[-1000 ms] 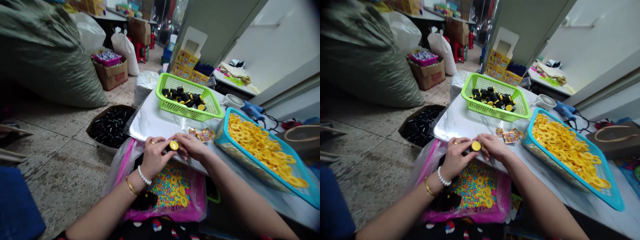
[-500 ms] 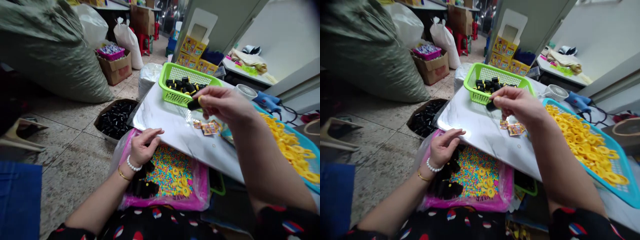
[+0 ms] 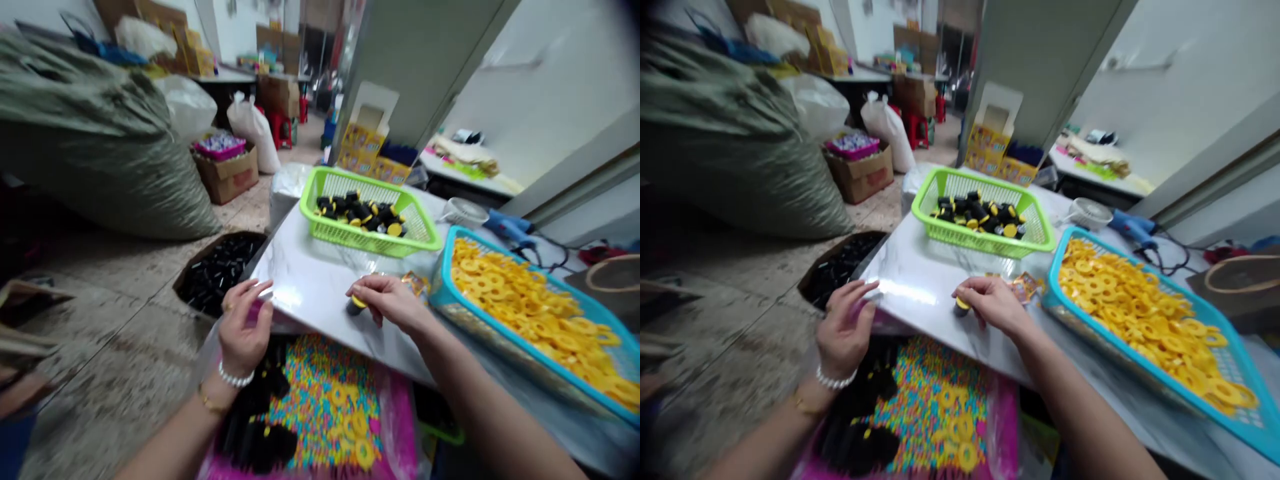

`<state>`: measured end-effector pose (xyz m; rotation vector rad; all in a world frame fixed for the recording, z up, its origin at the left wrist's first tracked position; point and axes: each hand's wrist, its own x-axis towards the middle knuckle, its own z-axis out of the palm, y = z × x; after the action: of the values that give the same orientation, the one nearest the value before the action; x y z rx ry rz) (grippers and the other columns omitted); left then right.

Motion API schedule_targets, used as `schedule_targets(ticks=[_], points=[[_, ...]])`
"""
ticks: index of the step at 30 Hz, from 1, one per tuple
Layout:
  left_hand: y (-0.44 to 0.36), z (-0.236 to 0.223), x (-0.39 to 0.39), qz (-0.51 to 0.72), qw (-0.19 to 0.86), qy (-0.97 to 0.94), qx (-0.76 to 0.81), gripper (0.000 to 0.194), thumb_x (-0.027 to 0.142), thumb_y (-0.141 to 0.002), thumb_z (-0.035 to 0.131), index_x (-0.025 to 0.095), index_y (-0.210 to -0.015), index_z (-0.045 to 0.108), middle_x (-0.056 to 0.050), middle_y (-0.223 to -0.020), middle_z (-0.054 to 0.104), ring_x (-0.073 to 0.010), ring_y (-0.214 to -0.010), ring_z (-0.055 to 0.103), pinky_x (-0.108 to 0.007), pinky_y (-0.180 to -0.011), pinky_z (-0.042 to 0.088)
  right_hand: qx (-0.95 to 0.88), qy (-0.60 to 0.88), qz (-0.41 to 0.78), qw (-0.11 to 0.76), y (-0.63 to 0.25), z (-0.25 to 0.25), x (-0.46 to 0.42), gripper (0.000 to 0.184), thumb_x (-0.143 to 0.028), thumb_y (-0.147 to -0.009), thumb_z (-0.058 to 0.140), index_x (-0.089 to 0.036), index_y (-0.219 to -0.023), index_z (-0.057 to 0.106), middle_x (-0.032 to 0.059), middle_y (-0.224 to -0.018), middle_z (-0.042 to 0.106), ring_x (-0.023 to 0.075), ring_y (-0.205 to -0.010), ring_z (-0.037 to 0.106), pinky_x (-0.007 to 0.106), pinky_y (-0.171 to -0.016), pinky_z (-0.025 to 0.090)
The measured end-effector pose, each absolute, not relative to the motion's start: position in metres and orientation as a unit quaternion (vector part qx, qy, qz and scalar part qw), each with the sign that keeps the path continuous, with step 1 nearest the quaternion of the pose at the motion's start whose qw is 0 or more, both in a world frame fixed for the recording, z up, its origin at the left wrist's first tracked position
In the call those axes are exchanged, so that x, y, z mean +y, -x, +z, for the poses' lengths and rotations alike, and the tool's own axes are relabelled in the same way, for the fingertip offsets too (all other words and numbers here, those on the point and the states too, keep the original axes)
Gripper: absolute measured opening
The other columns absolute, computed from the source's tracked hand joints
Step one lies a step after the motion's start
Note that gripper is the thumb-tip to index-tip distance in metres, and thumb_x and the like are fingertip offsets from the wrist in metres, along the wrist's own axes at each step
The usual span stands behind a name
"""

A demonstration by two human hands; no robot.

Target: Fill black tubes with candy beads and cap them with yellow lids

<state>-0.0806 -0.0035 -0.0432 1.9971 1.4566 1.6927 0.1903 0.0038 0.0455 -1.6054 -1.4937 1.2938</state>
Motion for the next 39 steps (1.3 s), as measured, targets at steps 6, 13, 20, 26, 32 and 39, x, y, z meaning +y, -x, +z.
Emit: schedule_targets(ticks=[6,13,20,26,32,39], points=[[0.078,-0.053,-0.011,0.562,-0.063,-0.742,0.360,0.022,0.009,-0.078,0.066,0.020,-0.096,0.065,-0.004,-0.081,0.067,-0.0203,-0.080,0.063,-0.040,-0.079,0.051,-0.554,0.576,0.317,0.511,-0.215,0.116,0.067,0.040,-0.039,-0.082,0.064,-0.015,-0.115,0.065,-0.0038,-0.055,0.057,0.0078,-0.041,0.050,0.022,-0.043,0.050],[0.070,-0.070,-0.016,0.359,-0.006,-0.859,0.364,0.013,0.021,-0.088,0.056,0.015,-0.084,0.067,-0.006,-0.072,0.068,-0.0188,-0.070,0.061,-0.035,-0.069,0.050,-0.721,0.551,0.264,0.329,-0.192,0.064,-0.031,0.029,-0.031,-0.088,0.060,-0.022,-0.114,0.067,0.0002,-0.071,0.067,0.0099,-0.049,0.058,0.023,-0.048,0.049],[0.081,-0.088,-0.005,0.313,0.046,-0.854,0.413,0.023,0.033,-0.091,0.057,0.015,-0.086,0.070,-0.008,-0.081,0.072,-0.0204,-0.076,0.065,-0.036,-0.076,0.050,-0.768,0.523,0.070,0.363,-0.195,-0.028,-0.166,0.036,-0.004,-0.078,0.065,-0.021,-0.110,0.067,0.0060,-0.091,0.069,0.0192,-0.084,0.063,0.036,-0.077,0.053],[0.071,-0.075,-0.008,0.386,0.077,-0.820,0.415,0.021,0.029,-0.090,0.058,0.015,-0.083,0.072,-0.005,-0.076,0.073,-0.0161,-0.069,0.066,-0.030,-0.069,0.051,-0.781,0.542,0.129,0.283,-0.189,-0.077,-0.216,0.022,-0.008,-0.087,0.056,-0.016,-0.104,0.067,0.0066,-0.079,0.067,0.0164,-0.070,0.060,0.030,-0.066,0.051],[0.064,-0.061,-0.011,0.283,0.230,-0.837,0.407,0.021,0.029,-0.087,0.059,0.017,-0.081,0.075,-0.003,-0.068,0.073,-0.0126,-0.054,0.063,-0.025,-0.053,0.047,-0.800,0.568,0.114,0.157,-0.178,-0.074,-0.180,0.023,-0.021,-0.092,0.054,-0.016,-0.110,0.066,0.0110,-0.097,0.068,0.0216,-0.089,0.059,0.034,-0.078,0.049],[0.065,-0.064,-0.021,0.306,0.210,-0.828,0.420,0.020,0.026,-0.086,0.058,0.015,-0.091,0.073,-0.008,-0.083,0.075,-0.0171,-0.072,0.068,-0.029,-0.068,0.054,-0.829,0.540,0.146,-0.015,-0.144,-0.065,-0.113,0.017,-0.027,-0.091,0.053,-0.016,-0.096,0.065,0.0094,-0.091,0.065,0.0229,-0.086,0.060,0.034,-0.076,0.048]])
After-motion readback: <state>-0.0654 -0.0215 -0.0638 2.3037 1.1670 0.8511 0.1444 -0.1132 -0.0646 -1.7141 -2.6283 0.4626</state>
